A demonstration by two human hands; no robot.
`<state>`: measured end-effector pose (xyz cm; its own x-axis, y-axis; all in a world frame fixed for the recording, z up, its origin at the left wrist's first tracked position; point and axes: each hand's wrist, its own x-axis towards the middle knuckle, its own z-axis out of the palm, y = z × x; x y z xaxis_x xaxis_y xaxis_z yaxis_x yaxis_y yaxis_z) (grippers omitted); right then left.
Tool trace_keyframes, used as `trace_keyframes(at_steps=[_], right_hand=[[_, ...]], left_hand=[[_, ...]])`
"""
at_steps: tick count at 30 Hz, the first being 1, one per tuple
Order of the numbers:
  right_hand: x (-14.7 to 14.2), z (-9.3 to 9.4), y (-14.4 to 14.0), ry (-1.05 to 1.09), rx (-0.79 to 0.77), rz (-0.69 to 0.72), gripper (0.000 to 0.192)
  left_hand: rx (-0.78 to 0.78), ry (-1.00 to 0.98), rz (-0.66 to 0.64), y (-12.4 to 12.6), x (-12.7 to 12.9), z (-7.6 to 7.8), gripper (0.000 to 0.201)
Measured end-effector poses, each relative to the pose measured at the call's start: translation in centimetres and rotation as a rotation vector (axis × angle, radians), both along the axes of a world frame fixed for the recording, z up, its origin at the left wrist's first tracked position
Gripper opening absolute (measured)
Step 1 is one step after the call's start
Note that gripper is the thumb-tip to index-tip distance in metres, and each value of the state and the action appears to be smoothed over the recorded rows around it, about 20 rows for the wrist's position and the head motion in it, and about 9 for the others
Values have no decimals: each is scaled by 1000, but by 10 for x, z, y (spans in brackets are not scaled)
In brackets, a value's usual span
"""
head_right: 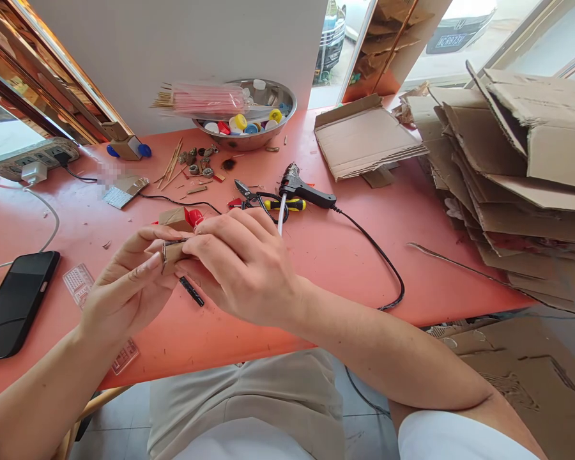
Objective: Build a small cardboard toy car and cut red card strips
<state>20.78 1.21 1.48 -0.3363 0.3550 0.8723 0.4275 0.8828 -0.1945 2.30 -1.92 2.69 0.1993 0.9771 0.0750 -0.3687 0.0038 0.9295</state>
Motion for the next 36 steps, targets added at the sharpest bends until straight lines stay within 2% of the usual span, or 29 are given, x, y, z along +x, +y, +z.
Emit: trace_keyframes(at_steps=[13, 25, 31, 36], right_hand=[[-2, 1, 1, 11, 12, 29, 6], [1, 4, 0, 3, 18, 32, 8], [-1, 3, 2, 23, 36, 43, 8], [0, 1, 2, 24, 42, 49, 7]], left_hand=[[14, 25, -24, 1, -1, -1, 14], [45, 113, 101, 0, -1, 1, 19], [128, 146, 112, 0, 0, 0, 14], [185, 170, 162, -1, 0, -4, 18]])
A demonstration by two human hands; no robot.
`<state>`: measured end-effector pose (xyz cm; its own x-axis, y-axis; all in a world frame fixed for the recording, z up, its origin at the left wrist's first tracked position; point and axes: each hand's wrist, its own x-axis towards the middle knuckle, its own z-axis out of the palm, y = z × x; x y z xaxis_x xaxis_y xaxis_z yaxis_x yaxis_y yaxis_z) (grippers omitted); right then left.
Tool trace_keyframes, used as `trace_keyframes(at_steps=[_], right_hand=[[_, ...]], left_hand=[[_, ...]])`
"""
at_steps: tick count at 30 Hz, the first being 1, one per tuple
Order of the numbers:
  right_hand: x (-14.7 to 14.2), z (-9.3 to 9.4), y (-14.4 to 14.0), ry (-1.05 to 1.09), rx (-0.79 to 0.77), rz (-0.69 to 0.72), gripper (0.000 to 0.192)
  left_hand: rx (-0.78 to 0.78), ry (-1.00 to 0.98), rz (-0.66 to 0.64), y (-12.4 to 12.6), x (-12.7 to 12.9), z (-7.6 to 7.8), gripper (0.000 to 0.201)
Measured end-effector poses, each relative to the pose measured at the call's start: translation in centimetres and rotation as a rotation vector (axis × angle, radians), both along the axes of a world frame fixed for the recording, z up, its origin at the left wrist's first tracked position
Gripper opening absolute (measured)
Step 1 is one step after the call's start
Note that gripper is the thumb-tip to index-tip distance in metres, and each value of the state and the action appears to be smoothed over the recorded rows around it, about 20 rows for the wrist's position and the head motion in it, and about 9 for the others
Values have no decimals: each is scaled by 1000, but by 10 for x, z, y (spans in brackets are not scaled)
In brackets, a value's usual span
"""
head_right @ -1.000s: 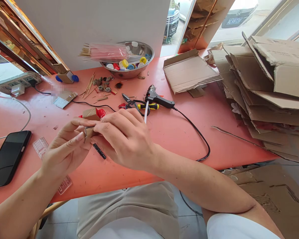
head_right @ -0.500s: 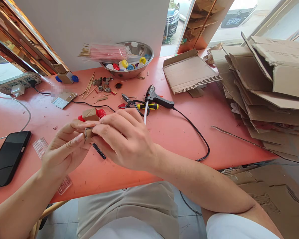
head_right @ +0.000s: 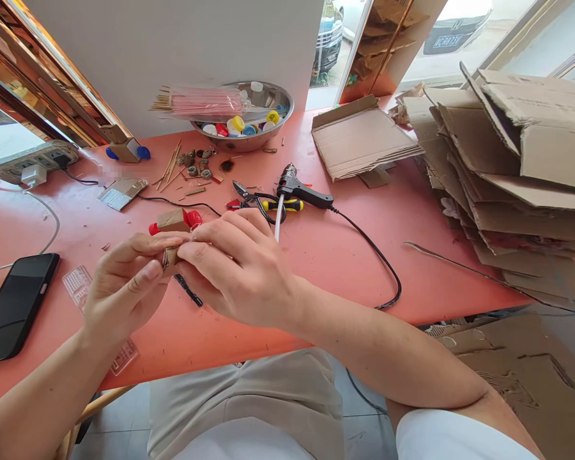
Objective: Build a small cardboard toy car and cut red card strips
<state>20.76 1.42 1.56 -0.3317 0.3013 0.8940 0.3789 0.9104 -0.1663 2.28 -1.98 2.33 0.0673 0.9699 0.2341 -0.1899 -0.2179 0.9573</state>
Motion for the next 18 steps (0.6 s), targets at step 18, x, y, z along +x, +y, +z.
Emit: trace_keyframes(at_steps=[18], right_hand=[[-2, -3, 2, -12, -82, -16, 13]], left_hand=[[0, 87, 153, -2, 6, -6, 31]])
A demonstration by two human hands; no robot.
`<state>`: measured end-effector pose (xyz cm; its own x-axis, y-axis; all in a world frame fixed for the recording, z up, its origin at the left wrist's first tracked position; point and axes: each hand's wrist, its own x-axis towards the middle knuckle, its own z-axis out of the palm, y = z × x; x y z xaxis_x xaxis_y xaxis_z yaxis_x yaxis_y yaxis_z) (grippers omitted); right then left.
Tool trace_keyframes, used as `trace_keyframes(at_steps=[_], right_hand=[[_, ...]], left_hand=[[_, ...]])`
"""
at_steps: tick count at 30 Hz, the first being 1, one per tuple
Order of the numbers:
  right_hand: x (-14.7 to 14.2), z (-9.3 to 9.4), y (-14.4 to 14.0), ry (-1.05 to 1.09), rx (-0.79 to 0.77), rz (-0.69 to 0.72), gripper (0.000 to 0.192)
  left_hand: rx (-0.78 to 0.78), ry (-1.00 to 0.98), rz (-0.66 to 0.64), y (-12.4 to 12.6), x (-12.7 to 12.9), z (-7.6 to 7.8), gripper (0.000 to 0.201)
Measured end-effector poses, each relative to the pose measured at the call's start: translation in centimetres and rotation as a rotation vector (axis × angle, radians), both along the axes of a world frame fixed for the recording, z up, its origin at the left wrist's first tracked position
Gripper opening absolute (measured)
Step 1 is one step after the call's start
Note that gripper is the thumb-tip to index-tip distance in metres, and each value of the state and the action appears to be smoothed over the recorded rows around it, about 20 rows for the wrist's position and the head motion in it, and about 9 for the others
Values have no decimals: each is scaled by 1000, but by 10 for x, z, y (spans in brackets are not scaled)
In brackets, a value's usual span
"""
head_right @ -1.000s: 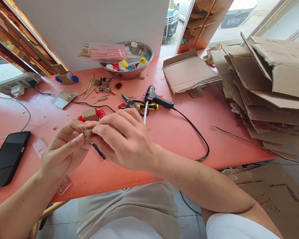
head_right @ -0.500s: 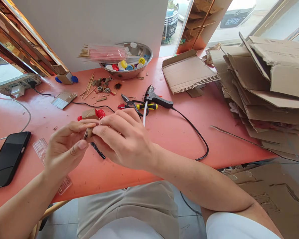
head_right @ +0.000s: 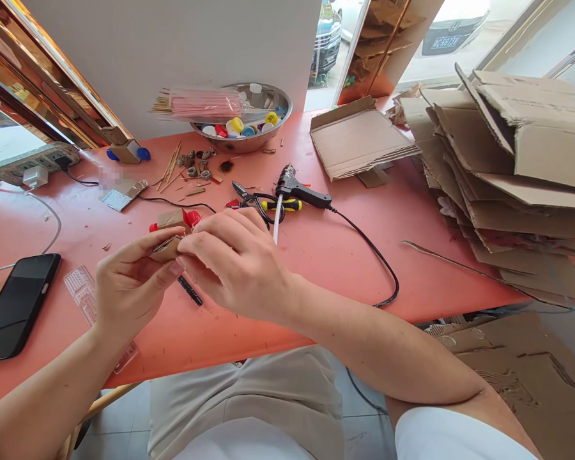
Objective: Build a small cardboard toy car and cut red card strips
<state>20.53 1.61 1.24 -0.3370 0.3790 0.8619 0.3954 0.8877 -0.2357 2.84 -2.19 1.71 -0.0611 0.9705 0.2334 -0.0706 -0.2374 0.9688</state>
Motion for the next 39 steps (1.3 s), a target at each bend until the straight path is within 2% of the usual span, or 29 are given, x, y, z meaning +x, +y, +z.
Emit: trace_keyframes(at_steps=[5, 11, 14, 19, 22, 26, 29, 33, 39], right_hand=[[4, 3, 6, 60, -111, 90, 11], [6, 8, 7, 93, -487, 186, 10], [6, 11, 5, 125, -626, 203, 12], [5, 13, 3, 134, -702, 234, 11], [4, 11, 3, 153, -627, 209, 9], [2, 6, 1, 107, -311, 133, 6], [1, 2, -1, 53, -153, 84, 5], [0, -2, -2, 32, -42, 23, 6], [0, -1, -2, 12, -2, 12, 9]], left_hand=[[-28, -69, -28, 0, -2, 4, 31], [-106, -107, -66, 3, -5, 6, 38], [-114, -133, -78, 4, -5, 6, 38], [-105, -150, -89, 6, -4, 6, 35], [-86, -140, -86, 6, -4, 5, 34], [-63, -73, -44, 2, -4, 3, 33], [-25, -13, -2, 0, -2, 3, 32], [37, 40, 42, -2, 0, 5, 32], [182, 193, 61, 2, -2, 3, 28]])
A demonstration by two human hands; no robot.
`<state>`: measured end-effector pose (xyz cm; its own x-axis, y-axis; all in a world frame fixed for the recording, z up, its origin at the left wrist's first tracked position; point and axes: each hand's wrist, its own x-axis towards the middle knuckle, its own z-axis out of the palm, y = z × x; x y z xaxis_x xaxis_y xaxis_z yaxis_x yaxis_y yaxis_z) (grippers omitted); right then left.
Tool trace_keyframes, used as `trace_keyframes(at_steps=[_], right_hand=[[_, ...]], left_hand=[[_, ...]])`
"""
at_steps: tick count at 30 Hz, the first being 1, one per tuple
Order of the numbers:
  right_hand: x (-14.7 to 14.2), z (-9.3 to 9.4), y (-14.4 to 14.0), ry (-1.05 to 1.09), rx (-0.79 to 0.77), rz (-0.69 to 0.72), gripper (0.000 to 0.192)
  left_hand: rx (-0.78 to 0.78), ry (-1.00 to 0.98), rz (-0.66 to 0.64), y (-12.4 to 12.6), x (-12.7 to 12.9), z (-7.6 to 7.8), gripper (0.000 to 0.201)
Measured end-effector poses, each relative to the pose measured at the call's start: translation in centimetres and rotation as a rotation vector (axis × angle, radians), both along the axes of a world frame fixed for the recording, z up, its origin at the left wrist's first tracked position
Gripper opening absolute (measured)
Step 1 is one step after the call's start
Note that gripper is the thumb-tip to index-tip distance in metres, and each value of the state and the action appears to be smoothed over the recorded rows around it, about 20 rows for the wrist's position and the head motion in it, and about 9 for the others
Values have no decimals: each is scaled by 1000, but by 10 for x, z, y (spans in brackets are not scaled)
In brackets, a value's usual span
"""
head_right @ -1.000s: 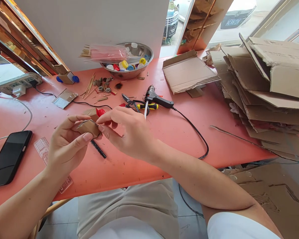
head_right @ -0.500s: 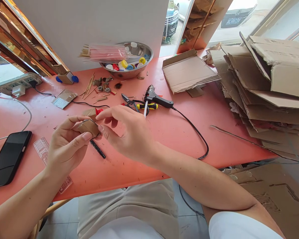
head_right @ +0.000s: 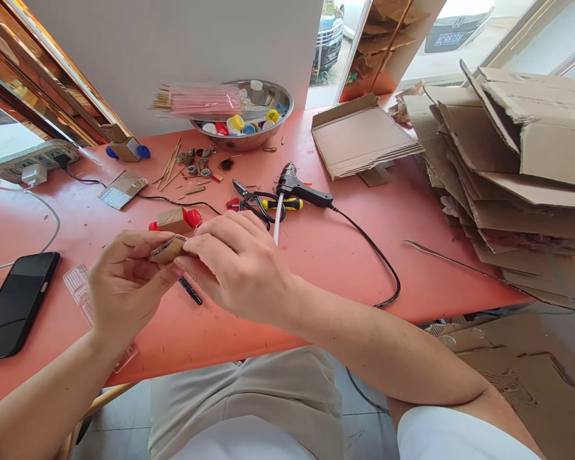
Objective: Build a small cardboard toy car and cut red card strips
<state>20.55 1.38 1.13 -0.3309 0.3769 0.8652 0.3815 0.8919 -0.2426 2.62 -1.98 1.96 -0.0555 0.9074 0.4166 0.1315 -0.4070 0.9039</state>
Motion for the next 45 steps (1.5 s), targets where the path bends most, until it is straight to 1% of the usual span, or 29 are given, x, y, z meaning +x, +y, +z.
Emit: trace_keyframes(at_steps=[5, 8, 15, 18, 23, 28, 34, 37, 41, 45], right_hand=[[-1, 1, -1, 5, -5, -3, 12], [-2, 1, -1, 14, -14, -1, 13], [-3, 1, -2, 35, -35, 5, 12], [-3, 1, -2, 35, -44, 12, 11], [-3, 1, -1, 36, -84, 0, 14], [-5, 1, -2, 61, -171, 21, 14], [-6, 0, -1, 91, -239, 57, 13], [-6, 0, -1, 90, -264, 58, 13], [-5, 1, -1, 75, -274, 57, 13], [-6, 1, 0, 66, -258, 44, 13]], left_hand=[[43, 84, 36, 1, 0, -1, 21], [80, 89, 23, 0, 0, -2, 19], [165, 0, -51, 0, 0, -7, 33], [162, -6, -45, -1, 1, -7, 36], [134, 86, 47, -2, 1, -7, 21], [144, 152, 66, 0, 0, -7, 17], [168, 146, 54, 2, 0, -8, 22], [165, 149, 70, 2, 0, -9, 18], [143, 138, 80, 1, 1, -11, 19], [101, 81, 82, 1, 3, -11, 20]])
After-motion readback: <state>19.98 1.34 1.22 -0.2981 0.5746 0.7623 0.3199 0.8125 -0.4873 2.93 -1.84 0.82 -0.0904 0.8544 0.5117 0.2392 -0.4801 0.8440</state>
